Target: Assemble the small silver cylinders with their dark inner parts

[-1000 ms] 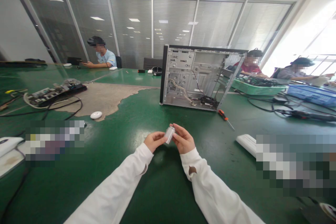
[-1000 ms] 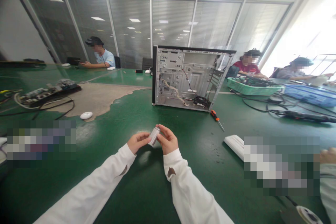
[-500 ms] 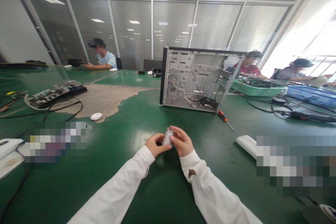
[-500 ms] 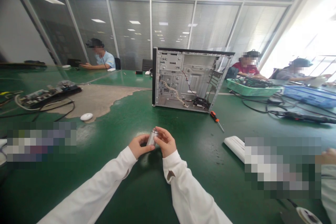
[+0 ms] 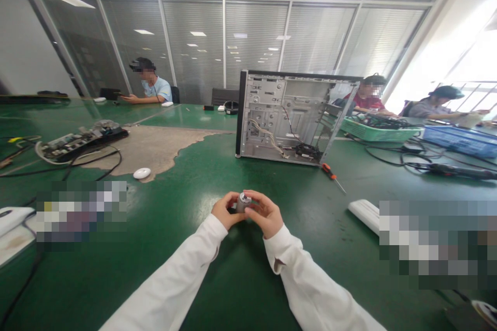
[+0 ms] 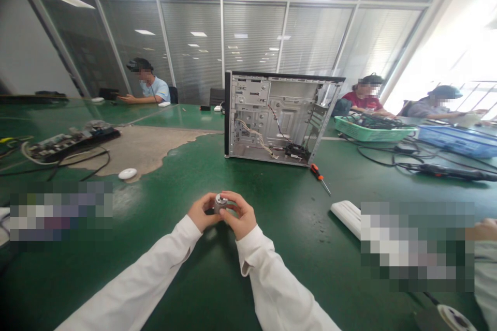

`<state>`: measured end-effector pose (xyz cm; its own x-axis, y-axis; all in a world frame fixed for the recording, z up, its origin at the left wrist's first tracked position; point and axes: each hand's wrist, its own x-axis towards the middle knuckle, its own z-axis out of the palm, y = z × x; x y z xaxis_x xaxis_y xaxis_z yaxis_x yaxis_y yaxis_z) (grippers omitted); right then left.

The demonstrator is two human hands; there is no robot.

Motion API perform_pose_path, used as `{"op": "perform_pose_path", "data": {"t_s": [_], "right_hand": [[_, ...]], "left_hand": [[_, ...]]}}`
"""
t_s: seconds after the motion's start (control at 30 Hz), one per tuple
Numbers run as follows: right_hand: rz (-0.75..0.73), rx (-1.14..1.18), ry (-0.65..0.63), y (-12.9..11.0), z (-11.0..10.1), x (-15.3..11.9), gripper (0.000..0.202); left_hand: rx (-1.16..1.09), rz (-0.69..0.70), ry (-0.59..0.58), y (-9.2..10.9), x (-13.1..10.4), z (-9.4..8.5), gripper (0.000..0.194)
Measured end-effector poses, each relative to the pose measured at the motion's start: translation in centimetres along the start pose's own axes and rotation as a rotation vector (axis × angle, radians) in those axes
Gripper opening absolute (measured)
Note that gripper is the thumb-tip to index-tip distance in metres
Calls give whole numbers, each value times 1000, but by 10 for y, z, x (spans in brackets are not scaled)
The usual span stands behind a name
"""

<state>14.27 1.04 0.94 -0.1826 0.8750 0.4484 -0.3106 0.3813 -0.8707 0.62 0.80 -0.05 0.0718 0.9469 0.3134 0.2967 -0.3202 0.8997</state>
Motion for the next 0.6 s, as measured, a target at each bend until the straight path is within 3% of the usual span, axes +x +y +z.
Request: {"op": "perform_pose_path", "data": {"t_s": [0.3, 0.47, 0.6], "right_hand": [[-306, -518, -171, -22, 2, -7, 41], [-371, -637, -166, -24, 3, -10, 42], [-362, -660, -155, -27, 3, -10, 38]], "left_hand": [[39, 3, 33, -4, 1, -2, 39], [-15, -16, -52, 1, 1, 0, 44], [-94, -6, -190, 4, 1, -2, 40]]}}
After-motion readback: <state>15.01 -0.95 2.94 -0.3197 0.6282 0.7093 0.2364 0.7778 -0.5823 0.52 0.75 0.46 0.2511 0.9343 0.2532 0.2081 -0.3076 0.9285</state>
